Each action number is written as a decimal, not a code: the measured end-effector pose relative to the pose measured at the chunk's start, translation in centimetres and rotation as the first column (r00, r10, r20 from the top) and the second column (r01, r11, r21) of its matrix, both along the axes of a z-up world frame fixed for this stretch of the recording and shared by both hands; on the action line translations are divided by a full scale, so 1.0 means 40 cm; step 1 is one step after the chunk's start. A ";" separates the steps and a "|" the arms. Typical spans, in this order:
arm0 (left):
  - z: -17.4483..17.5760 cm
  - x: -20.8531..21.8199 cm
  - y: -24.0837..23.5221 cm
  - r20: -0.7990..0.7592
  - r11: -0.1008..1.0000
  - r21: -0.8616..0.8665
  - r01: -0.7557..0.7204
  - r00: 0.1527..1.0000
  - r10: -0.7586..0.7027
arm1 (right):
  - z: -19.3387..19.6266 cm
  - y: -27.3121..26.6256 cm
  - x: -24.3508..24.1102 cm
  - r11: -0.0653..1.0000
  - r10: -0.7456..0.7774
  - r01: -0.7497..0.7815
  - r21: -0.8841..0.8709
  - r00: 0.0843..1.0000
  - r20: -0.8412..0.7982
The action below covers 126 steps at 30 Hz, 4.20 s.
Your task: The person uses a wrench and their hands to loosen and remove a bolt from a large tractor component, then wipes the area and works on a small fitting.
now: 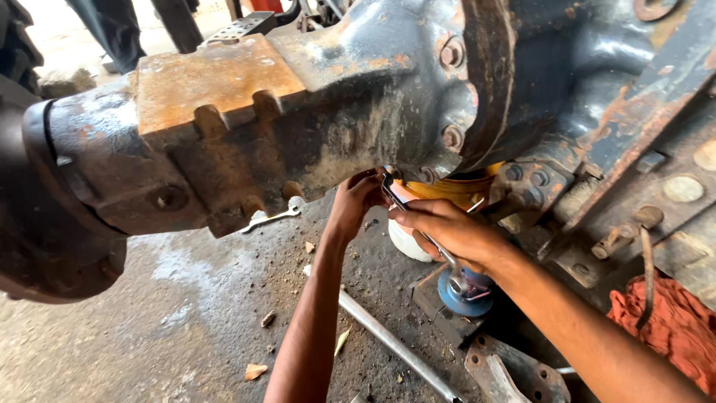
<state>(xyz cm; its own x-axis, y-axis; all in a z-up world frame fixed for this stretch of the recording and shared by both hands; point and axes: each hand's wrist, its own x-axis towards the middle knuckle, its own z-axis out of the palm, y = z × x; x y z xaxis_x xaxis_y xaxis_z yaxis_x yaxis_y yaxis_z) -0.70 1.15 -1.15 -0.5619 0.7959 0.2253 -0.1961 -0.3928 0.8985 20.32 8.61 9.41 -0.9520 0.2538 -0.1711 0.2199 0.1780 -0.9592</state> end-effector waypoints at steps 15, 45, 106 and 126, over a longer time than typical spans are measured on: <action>0.069 0.070 -0.040 -0.240 0.946 0.047 -0.320 0.916 0.321 | -0.476 0.164 -0.409 0.933 0.017 0.120 0.339 0.927 -0.374; -0.081 -0.057 0.029 -0.265 0.986 0.085 -0.146 0.950 0.164 | -0.168 -0.012 -0.084 0.705 -0.220 0.150 0.693 0.975 0.013; -0.046 0.027 0.051 -0.171 0.937 0.149 -0.317 0.925 0.340 | 0.017 -0.001 -0.046 0.914 -0.170 0.179 -0.363 0.984 0.059; 0.017 0.075 0.047 -0.397 0.827 -0.019 -0.562 0.763 0.510 | -0.383 0.173 -0.367 0.751 -0.121 0.244 0.613 0.964 -0.236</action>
